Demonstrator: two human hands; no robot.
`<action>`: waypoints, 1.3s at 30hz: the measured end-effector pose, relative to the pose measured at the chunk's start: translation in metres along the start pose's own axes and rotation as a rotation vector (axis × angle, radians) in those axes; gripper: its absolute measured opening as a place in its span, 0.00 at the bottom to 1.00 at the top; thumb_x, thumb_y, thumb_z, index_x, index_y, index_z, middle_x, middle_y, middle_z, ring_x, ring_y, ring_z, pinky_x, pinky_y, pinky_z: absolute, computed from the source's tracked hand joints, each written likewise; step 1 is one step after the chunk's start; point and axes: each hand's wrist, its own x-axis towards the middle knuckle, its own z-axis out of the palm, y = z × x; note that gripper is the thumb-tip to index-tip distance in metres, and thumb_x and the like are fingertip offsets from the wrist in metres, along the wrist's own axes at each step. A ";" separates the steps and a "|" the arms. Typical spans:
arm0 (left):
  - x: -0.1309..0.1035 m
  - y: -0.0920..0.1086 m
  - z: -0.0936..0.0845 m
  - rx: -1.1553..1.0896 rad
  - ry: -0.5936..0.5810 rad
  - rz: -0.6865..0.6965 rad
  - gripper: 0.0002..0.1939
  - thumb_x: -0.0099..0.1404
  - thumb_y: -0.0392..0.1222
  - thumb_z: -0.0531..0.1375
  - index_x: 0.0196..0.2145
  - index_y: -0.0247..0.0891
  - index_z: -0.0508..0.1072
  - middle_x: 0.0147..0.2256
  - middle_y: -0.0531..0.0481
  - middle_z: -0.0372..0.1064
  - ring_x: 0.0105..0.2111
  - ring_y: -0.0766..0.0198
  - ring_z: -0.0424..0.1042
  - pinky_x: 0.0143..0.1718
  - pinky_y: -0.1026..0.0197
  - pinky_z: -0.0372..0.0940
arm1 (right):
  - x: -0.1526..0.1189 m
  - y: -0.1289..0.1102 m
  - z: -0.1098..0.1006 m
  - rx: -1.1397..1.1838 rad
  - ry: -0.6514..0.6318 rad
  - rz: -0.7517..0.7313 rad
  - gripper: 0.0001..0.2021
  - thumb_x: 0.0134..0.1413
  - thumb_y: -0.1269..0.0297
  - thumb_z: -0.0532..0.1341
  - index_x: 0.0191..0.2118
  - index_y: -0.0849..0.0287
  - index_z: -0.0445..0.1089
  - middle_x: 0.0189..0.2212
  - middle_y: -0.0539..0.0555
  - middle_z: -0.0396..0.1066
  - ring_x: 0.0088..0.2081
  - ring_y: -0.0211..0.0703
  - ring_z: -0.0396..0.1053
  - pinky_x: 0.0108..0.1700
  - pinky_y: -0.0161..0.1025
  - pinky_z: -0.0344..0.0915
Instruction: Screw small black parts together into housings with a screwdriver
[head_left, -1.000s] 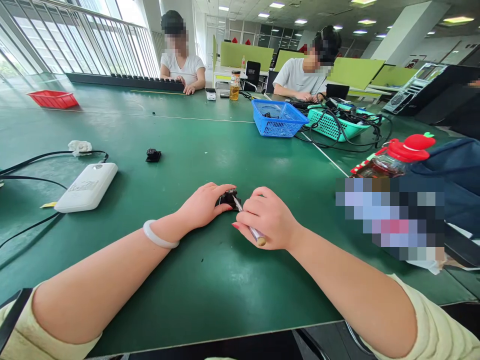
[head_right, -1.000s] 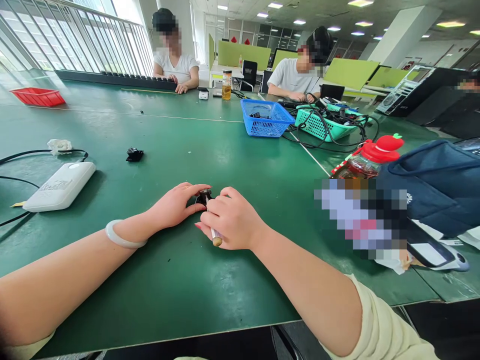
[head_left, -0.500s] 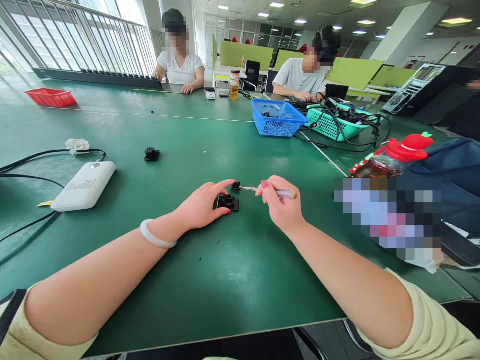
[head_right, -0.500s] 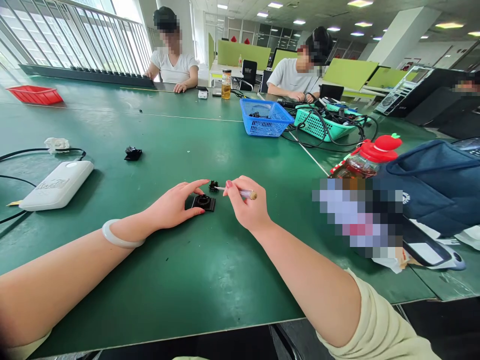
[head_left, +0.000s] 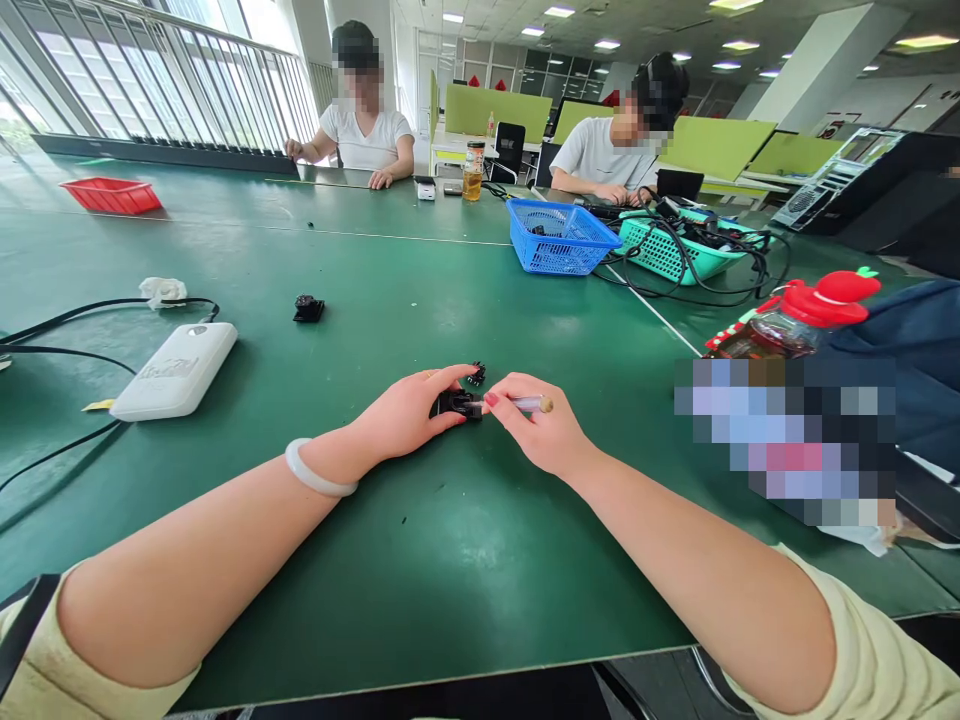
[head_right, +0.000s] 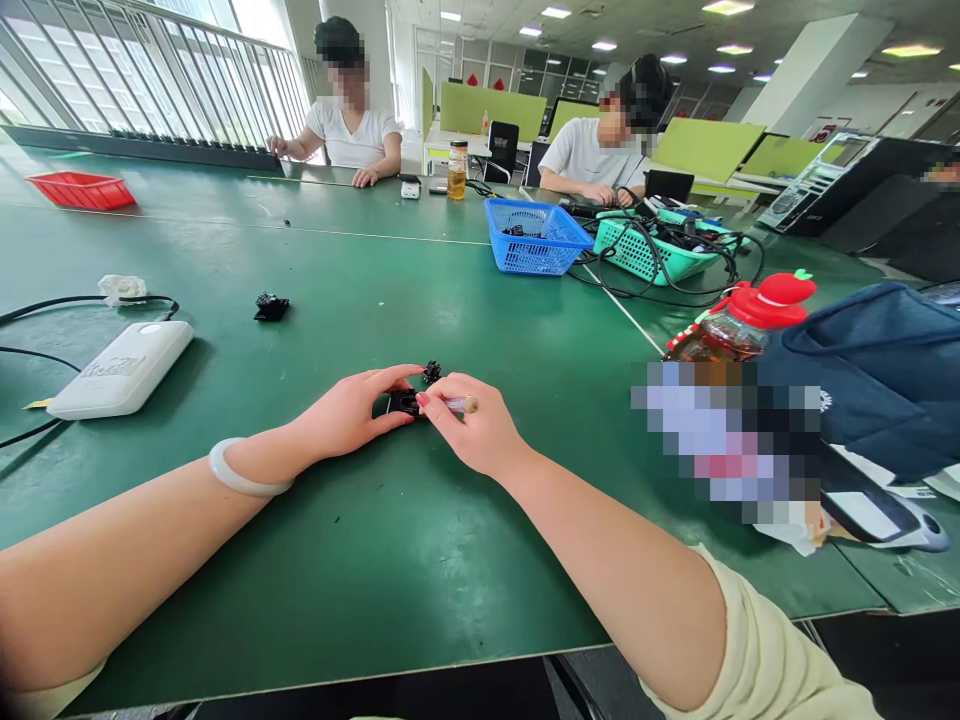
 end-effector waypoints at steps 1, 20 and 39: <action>0.000 0.000 0.000 0.001 -0.001 -0.001 0.29 0.66 0.47 0.60 0.64 0.44 0.62 0.47 0.47 0.75 0.46 0.55 0.74 0.50 0.54 0.68 | -0.001 -0.002 -0.001 0.027 0.034 -0.005 0.19 0.65 0.53 0.55 0.26 0.56 0.70 0.22 0.49 0.65 0.26 0.38 0.63 0.31 0.38 0.59; 0.000 -0.002 0.001 0.002 -0.022 0.019 0.30 0.67 0.49 0.59 0.65 0.45 0.61 0.48 0.47 0.75 0.47 0.54 0.75 0.51 0.51 0.69 | -0.004 -0.008 -0.005 -0.030 0.162 -0.138 0.18 0.66 0.60 0.52 0.24 0.55 0.63 0.19 0.47 0.64 0.24 0.38 0.61 0.34 0.39 0.61; -0.003 0.015 -0.006 0.466 0.173 -0.244 0.22 0.72 0.43 0.47 0.57 0.42 0.72 0.55 0.37 0.63 0.35 0.56 0.74 0.41 0.50 0.71 | 0.006 0.013 -0.003 -0.142 0.238 0.029 0.10 0.63 0.58 0.60 0.32 0.54 0.74 0.32 0.52 0.73 0.34 0.42 0.69 0.38 0.40 0.64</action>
